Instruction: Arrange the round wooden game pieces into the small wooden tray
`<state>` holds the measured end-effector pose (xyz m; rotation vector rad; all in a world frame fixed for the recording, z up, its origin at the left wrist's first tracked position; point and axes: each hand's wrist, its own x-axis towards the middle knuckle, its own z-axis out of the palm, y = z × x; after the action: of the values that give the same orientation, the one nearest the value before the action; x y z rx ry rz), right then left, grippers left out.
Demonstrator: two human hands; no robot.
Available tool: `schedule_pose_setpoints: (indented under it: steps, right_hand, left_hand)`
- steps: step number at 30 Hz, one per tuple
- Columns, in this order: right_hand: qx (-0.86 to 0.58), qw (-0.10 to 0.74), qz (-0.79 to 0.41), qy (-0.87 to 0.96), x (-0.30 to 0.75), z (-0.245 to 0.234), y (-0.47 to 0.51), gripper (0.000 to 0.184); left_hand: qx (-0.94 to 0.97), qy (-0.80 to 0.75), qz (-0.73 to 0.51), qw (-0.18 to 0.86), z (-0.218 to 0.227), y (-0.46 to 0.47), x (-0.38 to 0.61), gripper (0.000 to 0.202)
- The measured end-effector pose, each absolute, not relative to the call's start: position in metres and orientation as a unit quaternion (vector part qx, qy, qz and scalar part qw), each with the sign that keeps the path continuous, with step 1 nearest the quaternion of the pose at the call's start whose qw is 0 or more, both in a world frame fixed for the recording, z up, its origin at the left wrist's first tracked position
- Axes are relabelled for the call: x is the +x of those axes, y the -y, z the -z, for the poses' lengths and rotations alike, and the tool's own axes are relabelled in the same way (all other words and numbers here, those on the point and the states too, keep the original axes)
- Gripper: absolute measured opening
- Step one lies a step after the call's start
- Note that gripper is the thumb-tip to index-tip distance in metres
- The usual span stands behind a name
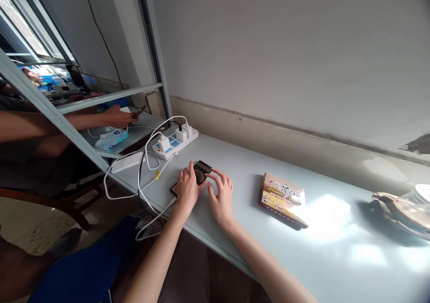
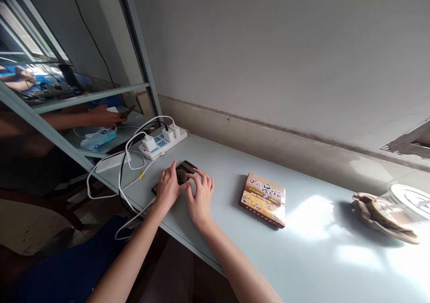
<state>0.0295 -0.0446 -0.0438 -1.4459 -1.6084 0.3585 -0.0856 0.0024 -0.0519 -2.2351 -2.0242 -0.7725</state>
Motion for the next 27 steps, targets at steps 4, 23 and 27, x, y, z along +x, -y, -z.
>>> schedule_pose_setpoints:
  steps: [4,23,27]
  right_hand:
    - [-0.584,0.464,-0.144,0.65,0.0305,0.0448,0.0447,0.026]
    - [-0.594,0.467,-0.15,0.638,0.0346,0.0467,0.042,0.027]
    - [-0.596,0.465,-0.156,0.636,0.0349,0.0465,0.0406,0.027]
  left_hand:
    - [-0.697,0.664,0.271,-0.026,0.0503,-0.0034,-0.0852,0.073]
    - [-0.689,0.656,0.306,-0.034,0.0507,-0.007,-0.0865,0.048]
    - [-0.686,0.661,0.302,-0.034,0.0506,-0.0072,-0.0868,0.047]
